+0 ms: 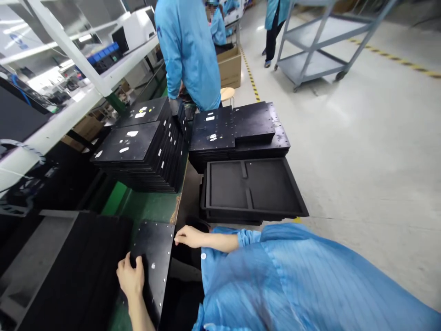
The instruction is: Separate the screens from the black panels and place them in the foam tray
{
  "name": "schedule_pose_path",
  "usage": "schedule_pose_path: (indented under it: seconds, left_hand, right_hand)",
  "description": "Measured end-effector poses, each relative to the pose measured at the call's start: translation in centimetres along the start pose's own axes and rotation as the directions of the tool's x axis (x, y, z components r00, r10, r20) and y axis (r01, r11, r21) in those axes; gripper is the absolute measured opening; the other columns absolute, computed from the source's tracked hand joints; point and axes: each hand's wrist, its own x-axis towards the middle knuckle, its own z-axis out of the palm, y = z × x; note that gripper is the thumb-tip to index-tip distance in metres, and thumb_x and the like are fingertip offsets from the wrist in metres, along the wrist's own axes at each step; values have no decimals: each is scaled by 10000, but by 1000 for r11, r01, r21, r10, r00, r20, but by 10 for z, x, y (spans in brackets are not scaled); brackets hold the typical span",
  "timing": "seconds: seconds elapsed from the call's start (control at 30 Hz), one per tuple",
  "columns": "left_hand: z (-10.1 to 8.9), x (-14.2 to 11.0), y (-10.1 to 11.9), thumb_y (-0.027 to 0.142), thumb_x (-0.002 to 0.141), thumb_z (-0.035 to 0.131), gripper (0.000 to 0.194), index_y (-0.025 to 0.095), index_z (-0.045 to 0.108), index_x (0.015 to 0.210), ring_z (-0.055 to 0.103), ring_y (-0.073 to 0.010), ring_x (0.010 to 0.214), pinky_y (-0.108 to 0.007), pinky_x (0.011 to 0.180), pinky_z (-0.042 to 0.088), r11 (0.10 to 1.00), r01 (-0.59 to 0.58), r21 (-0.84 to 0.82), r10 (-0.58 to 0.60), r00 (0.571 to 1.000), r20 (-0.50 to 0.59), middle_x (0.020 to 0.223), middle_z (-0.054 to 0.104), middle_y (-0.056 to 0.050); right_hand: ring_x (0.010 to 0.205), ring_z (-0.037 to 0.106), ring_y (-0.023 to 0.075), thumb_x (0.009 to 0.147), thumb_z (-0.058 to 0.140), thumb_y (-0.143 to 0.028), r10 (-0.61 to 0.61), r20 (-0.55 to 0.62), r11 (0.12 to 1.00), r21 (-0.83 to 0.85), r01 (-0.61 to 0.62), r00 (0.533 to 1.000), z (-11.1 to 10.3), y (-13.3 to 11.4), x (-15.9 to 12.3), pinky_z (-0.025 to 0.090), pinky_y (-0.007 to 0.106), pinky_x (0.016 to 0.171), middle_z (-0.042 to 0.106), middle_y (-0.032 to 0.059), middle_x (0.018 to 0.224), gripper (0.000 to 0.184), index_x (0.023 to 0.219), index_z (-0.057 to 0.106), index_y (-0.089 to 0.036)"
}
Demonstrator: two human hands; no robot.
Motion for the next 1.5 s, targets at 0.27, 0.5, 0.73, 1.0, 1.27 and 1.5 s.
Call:
schedule_pose_path:
  seconds: [0.27,0.5,0.73,1.0,1.27,1.5]
  left_hand:
    - [10,7,-12,678,935,388,795,216,611,1542,567,-557,1380,-652,1182,487,999,-27,-30,27,1000,-15,1372,599,-242]
    - [6,5,-10,672,960,338,814,179,624,1542,583,-517,1390,-641,1180,517,1000,19,-24,-19,1000,-16,1396,619,-237]
    - [9,7,-16,666,1011,280,801,178,623,1545,567,-477,1428,-607,1106,573,999,45,23,-45,999,-20,1443,622,-233]
    - [12,4,-15,571,1047,337,743,90,673,1502,599,-411,1365,-543,1186,521,999,49,-5,-49,998,-33,1390,661,-220]
    - [6,-25,17,691,1050,354,871,54,564,1607,513,-461,1512,-665,1284,395,999,46,28,-44,997,-70,1650,512,-288]
    - [18,-101,58,699,1008,585,952,184,348,1773,93,-503,1730,-886,1271,156,976,-193,104,187,980,63,1878,139,-213]
  right_hand:
    - [542,368,129,980,722,-380,151,88,980,115,-161,985,3,10,6,273,285,554,504,-12,599,248,780,787,-250]
    - [647,511,135,963,687,-360,-22,-44,999,-44,20,999,12,25,17,339,273,619,653,-6,713,224,833,830,-249]
    - [584,408,127,996,682,-408,-12,24,990,138,8,1000,15,34,25,312,296,616,526,-20,604,279,817,802,-231]
    - [628,451,114,1062,653,-402,-102,26,995,-9,102,994,18,29,21,338,252,633,579,-24,678,315,909,805,-172]
    - [655,481,108,1088,620,-293,-57,262,987,-131,94,964,-6,21,20,355,229,637,592,-35,713,264,1071,846,-158]
    - [847,675,160,1134,611,-349,-270,88,852,-442,280,959,0,11,1,433,258,794,795,23,957,297,1017,849,-214]
